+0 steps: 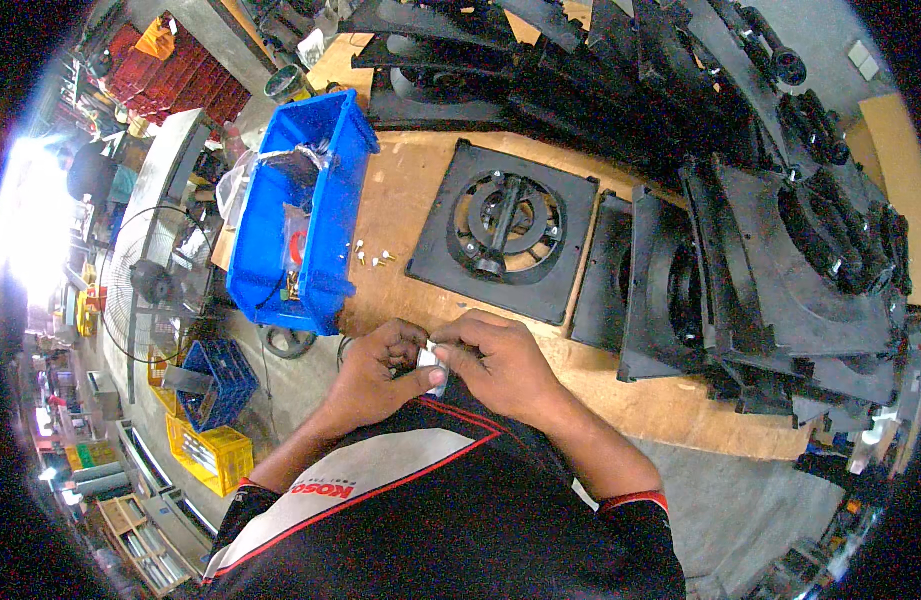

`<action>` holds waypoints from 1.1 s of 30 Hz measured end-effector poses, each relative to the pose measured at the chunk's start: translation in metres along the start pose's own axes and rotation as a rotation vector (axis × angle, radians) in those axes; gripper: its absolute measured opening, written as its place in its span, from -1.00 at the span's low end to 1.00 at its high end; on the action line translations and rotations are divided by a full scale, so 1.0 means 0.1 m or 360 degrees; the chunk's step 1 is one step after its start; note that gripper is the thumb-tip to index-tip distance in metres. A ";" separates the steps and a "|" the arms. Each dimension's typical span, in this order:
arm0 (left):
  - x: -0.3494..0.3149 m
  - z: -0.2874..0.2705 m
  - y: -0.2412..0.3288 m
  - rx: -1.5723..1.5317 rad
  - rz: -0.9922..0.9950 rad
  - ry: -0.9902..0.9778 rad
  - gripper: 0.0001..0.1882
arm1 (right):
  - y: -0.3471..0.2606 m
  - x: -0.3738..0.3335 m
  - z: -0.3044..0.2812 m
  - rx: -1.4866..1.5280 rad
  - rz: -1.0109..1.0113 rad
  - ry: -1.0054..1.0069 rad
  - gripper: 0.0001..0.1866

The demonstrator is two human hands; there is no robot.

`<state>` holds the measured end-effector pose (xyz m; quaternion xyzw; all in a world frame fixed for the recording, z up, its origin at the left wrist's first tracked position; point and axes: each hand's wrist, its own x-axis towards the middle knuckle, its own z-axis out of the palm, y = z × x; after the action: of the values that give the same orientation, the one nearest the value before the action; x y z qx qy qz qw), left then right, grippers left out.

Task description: The person repeatedly picks small metal fasteners from a blue bin and wraps each one individually with white tape. The wrapped fasteners are placed back into the bin. The person continues this process throughout the clip.

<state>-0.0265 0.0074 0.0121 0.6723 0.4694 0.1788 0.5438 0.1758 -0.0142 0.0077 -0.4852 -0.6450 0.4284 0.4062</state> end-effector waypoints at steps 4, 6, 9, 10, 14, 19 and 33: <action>0.03 0.09 -0.03 -0.0308 0.0136 0.0162 -0.62 | 0.10 0.01 0.09 0.0057 0.0082 -0.0005 -0.85; 0.04 0.10 -0.02 -0.0350 0.0157 0.0196 -0.62 | 0.12 0.01 0.13 0.0207 0.0202 0.0000 -0.84; 0.09 0.05 -0.04 -0.0224 0.0004 0.0106 -0.63 | 0.15 0.03 0.15 0.0489 0.0423 -0.0006 -0.82; 0.09 0.05 -0.04 -0.0323 0.0048 0.0118 -0.64 | 0.16 0.04 0.15 0.0561 0.0486 -0.0014 -0.81; 0.10 0.08 -0.13 -0.0520 0.0164 0.0159 -0.67 | 0.16 0.05 0.16 0.0798 0.0499 -0.0027 -0.79; 0.13 0.10 -0.17 -0.0528 0.0276 0.0223 -0.67 | 0.14 0.07 0.15 0.0737 0.0559 -0.0031 -0.79; 0.16 0.08 -0.06 -0.0112 0.0171 0.0315 -0.78 | 0.30 0.09 0.15 0.0667 0.0330 0.0003 -0.80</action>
<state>-0.0149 0.0158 -0.0010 0.6561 0.4773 0.2895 0.5077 0.1682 -0.0028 -0.0241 -0.4544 -0.4883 0.5920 0.4524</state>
